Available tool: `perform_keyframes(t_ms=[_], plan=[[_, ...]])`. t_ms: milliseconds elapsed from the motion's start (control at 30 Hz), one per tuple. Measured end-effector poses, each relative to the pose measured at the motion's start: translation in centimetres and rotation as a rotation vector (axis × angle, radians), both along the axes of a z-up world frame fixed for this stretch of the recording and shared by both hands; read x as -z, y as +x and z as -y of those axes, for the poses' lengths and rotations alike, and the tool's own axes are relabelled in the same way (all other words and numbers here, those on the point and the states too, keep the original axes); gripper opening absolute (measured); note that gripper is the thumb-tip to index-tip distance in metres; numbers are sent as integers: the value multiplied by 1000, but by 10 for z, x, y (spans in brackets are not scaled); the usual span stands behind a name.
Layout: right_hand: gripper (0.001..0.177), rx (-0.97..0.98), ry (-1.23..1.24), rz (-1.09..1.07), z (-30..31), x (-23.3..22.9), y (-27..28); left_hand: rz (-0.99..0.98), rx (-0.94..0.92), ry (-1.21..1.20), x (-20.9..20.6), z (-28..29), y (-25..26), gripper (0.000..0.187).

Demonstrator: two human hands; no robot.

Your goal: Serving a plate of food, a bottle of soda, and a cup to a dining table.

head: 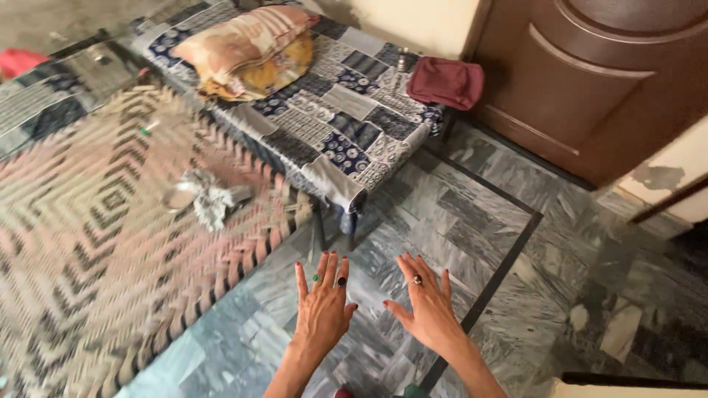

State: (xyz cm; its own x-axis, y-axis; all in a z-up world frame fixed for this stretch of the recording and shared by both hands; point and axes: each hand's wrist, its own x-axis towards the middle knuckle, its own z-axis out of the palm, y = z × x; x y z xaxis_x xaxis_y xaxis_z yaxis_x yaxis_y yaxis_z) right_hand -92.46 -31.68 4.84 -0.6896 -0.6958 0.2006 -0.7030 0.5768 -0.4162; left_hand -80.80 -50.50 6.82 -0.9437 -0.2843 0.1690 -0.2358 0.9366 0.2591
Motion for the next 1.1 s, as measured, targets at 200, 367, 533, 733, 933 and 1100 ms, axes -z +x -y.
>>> perform_keyframes(t_ms=[200,367,533,733,933,1100], plan=[[97,83,97,72,-1,-1,-86,105,120,14,-4,8,-101,96],[100,101,118,42,-9,1,-177,34,156,-23,-8,-1,-200,93],[98,107,71,46,-18,-27,-283,59,161,-15,-24,-15,-308,93],[95,133,13,49,-32,-35,-397,-2,171,15,-36,-25,-418,90],[91,93,-9,83,-15,-24,-484,40,144,44,-31,-11,-498,94],[92,58,-44,75,27,-31,-558,48,98,100,-32,25,-569,94]])
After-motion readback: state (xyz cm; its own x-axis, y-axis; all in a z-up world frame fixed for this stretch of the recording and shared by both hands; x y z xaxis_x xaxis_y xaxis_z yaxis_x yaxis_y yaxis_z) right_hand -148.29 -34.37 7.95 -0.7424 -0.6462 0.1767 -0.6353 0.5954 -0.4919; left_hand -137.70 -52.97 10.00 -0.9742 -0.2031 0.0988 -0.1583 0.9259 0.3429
